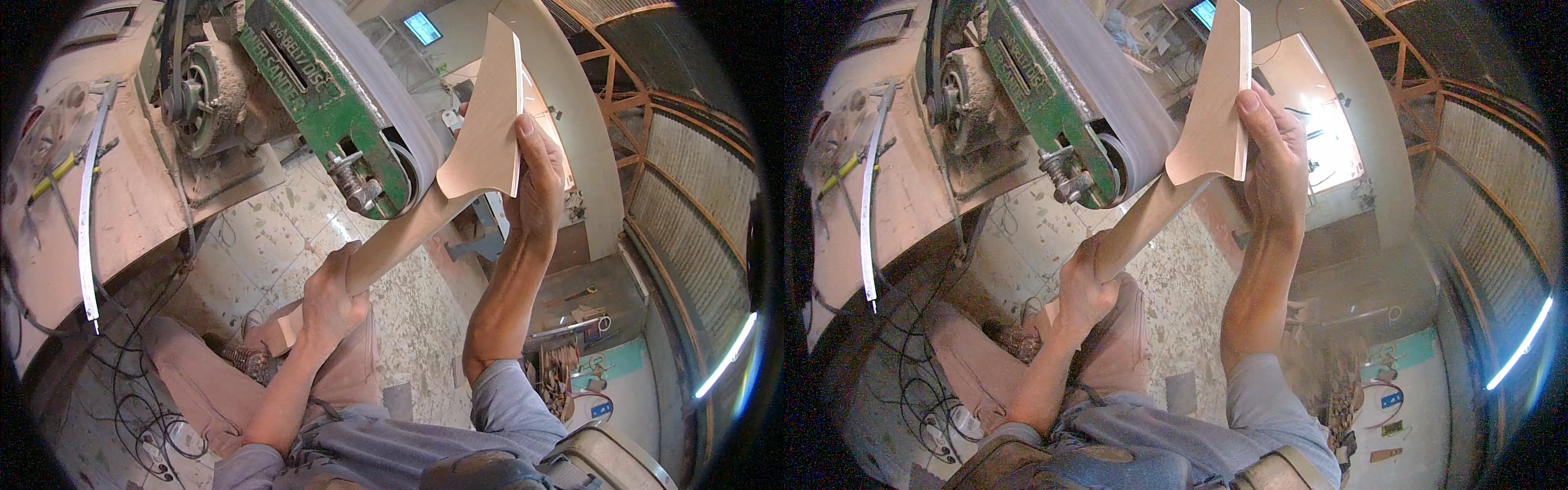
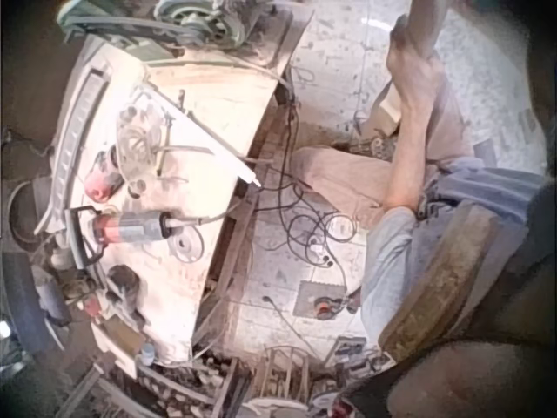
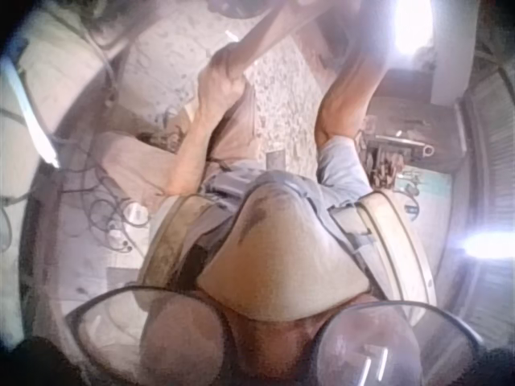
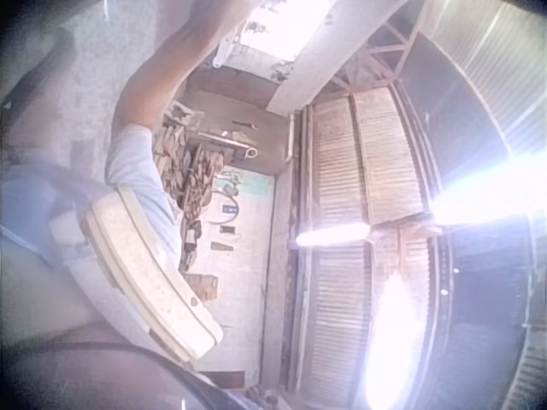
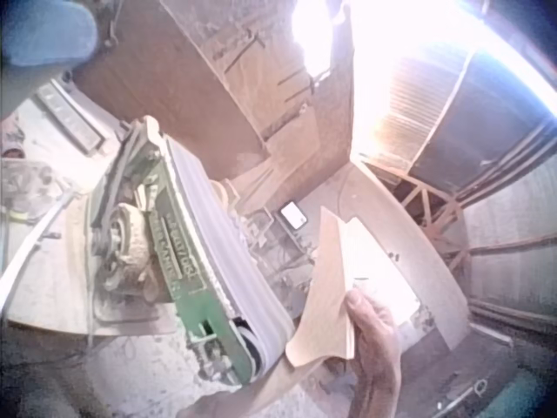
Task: The person holds a wooden guitar neck with both hands and presses the back of it against a running belt sander to smooth the surface, turning the neck to work on different sides.
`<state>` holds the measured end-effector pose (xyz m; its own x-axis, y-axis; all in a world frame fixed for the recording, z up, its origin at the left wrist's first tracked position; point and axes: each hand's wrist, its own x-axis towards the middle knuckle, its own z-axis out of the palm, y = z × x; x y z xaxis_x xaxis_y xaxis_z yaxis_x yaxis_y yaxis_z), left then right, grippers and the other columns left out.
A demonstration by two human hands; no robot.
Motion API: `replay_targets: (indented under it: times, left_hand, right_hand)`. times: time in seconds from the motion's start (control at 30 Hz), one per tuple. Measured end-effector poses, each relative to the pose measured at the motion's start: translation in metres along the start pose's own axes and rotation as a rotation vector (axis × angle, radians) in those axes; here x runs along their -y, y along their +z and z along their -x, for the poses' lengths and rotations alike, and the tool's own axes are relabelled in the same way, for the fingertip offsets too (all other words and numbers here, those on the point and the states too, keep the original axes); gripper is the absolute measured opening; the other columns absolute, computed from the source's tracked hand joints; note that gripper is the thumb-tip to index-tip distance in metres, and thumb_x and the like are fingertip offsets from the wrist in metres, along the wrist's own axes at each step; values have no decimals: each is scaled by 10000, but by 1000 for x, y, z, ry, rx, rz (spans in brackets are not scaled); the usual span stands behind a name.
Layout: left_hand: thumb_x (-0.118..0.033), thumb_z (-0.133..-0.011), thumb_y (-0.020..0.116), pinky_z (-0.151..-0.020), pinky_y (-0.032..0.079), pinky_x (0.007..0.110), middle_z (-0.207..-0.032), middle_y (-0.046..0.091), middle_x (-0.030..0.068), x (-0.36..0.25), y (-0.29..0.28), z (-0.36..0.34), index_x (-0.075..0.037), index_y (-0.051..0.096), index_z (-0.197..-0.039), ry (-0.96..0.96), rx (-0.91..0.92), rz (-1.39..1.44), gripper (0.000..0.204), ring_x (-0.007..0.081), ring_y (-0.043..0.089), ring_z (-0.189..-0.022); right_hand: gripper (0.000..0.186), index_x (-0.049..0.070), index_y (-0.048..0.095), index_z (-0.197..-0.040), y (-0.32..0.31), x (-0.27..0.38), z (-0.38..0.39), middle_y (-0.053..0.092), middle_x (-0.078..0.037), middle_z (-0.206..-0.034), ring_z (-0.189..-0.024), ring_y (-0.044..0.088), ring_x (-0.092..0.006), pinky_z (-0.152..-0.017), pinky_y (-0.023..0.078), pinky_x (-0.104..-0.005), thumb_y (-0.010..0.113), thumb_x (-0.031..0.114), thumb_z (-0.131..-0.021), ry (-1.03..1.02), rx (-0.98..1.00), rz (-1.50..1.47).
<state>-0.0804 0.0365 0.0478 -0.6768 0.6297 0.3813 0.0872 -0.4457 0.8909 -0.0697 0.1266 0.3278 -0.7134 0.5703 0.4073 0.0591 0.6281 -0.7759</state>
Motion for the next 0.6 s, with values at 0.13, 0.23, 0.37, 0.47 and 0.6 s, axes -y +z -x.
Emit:
replay_targets:
  times: [0.13, 0.23, 0.37, 0.47, 0.6]
  left_hand:
    - [-6, -766, 638, -798, 573, 465, -1029, 679, 241, -5, 0, 3, 22, 605, -1256, 39, -49, -104, 491, 426, 692, -922]
    - [-11, -766, 646, -791, 574, 466, -1019, 678, 246, -8, 0, 3, 24, 607, -1255, 50, -65, -87, 491, 434, 690, -904]
    - [-4, -761, 612, -801, 569, 473, -1057, 677, 262, 1, -2, -3, 16, 605, -1263, 92, -7, -8, 502, 454, 677, -936]
    - [1, -739, 584, -829, 561, 482, -1097, 672, 272, 2, -6, -9, -1, 601, -1273, 66, 80, 52, 534, 471, 663, -975]
    - [-55, -703, 625, -858, 540, 478, -1074, 676, 282, 8, -10, -16, 15, 597, -1258, 45, 166, 119, 560, 483, 658, -995]
  right_hand:
    - [565, -129, 591, -1306, -1, 0, 1, 709, -169, -1085, -931, 704, -160, -804, 566, -259, 660, 335, -991, 14, -16, -29]
    - [564, -119, 603, -1296, -2, 1, -1, 709, -155, -1079, -924, 700, -149, -791, 551, -249, 665, 350, -989, -1, 6, 20]
    - [569, -111, 621, -1282, 0, -3, -1, 706, -128, -1060, -905, 688, -138, -781, 537, -253, 679, 371, -983, -10, -48, 50]
    - [567, -105, 640, -1266, 6, -1, -2, 708, -109, -1045, -897, 677, -129, -783, 527, -251, 702, 377, -972, -28, -108, 66]
    - [575, -96, 659, -1266, 5, -4, -4, 715, -91, -1020, -908, 673, -120, -810, 517, -246, 736, 381, -954, -50, -159, 120]
